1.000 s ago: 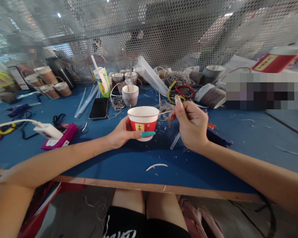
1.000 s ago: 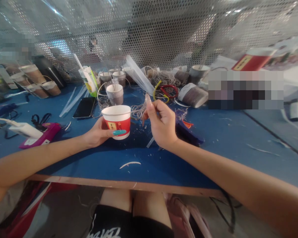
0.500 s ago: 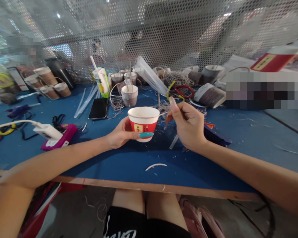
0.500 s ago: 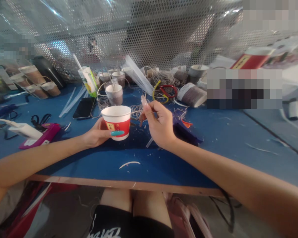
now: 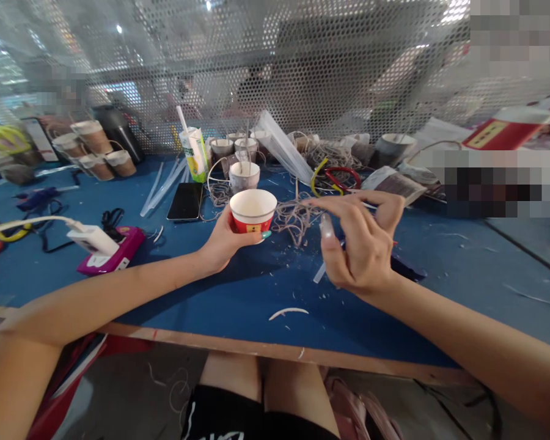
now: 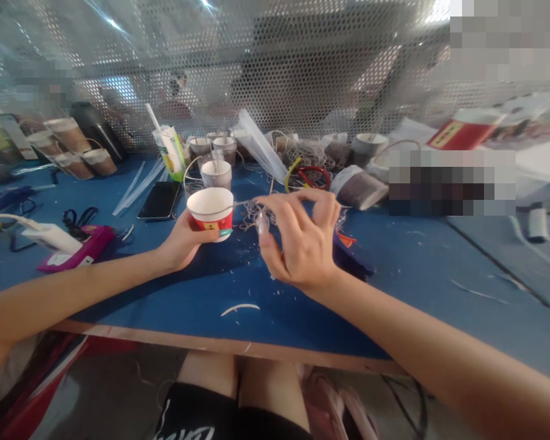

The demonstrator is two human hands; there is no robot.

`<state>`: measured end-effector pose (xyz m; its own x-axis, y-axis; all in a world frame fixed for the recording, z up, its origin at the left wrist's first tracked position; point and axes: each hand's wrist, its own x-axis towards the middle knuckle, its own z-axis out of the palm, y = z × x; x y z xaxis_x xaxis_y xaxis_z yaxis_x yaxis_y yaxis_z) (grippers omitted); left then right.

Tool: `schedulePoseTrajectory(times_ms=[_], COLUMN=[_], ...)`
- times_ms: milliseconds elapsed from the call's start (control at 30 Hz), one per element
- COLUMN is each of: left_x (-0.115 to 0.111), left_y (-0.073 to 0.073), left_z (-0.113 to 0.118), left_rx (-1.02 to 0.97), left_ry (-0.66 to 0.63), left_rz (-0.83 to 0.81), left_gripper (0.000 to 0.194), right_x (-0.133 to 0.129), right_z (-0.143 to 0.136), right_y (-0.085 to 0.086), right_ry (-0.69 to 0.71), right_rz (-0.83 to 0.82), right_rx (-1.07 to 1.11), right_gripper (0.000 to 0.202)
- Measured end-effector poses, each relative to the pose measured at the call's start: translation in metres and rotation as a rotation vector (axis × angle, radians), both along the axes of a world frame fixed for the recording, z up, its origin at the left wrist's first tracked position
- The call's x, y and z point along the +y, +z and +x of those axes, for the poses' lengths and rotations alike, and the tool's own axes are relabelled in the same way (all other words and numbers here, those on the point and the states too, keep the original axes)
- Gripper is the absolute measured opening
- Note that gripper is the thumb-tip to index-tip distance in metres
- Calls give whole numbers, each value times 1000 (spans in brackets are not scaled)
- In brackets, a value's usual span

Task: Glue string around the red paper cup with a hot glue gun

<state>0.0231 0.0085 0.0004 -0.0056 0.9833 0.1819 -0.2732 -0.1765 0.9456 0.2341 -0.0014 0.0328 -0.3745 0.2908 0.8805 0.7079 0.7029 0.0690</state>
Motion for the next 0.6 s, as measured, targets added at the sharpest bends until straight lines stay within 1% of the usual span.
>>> schedulePoseTrajectory(times_ms=[67,100,133,167,233,267,300,333,367,400,433,500,567,600], left_x=[1,1,1,1,2,2,2,3,3,4,4,5,6,6], left_y=[2,3,4,5,6,6,6,5,5,4,3,2,1,1], left_z=[0,0,1,1,1,1,1,1,2,2,2,2,1,1], left_rx=[-42,-67,-88,-104,-107,-95,-78,-60,-37,-9,20,63,63,44], left_ry=[6,-3,-22,-45,-86,-95,-94,-79,-58,-34,-13,8,-2,-8], left_rz=[-9,-18,-30,-42,-61,-64,-62,-54,-42,-27,-13,9,20,21], left_gripper=[71,68,65,63,60,60,62,64,65,66,66,65,65,67], right_x=[2,4,6,9,14,15,17,18,19,19,18,15,10,7], right_z=[1,3,6,9,19,25,30,35,38,39,38,32,22,17], right_y=[13,22,32,43,63,70,76,79,80,78,75,66,59,57], right_ry=[-145,-244,-361,-484,-724,-785,-800,-774,-734,-710,-717,-825,-954,-981], right_rz=[-5,-46,-130,-272,-651,-829,-961,-1053,-1126,-1177,-1214,-1249,-1190,-1138], right_rx=[-14,-27,-52,-99,-250,-386,-540,-690,-810,-888,-921,-891,-798,-758], right_gripper=[36,41,47,52,65,72,75,69,58,48,41,40,42,39])
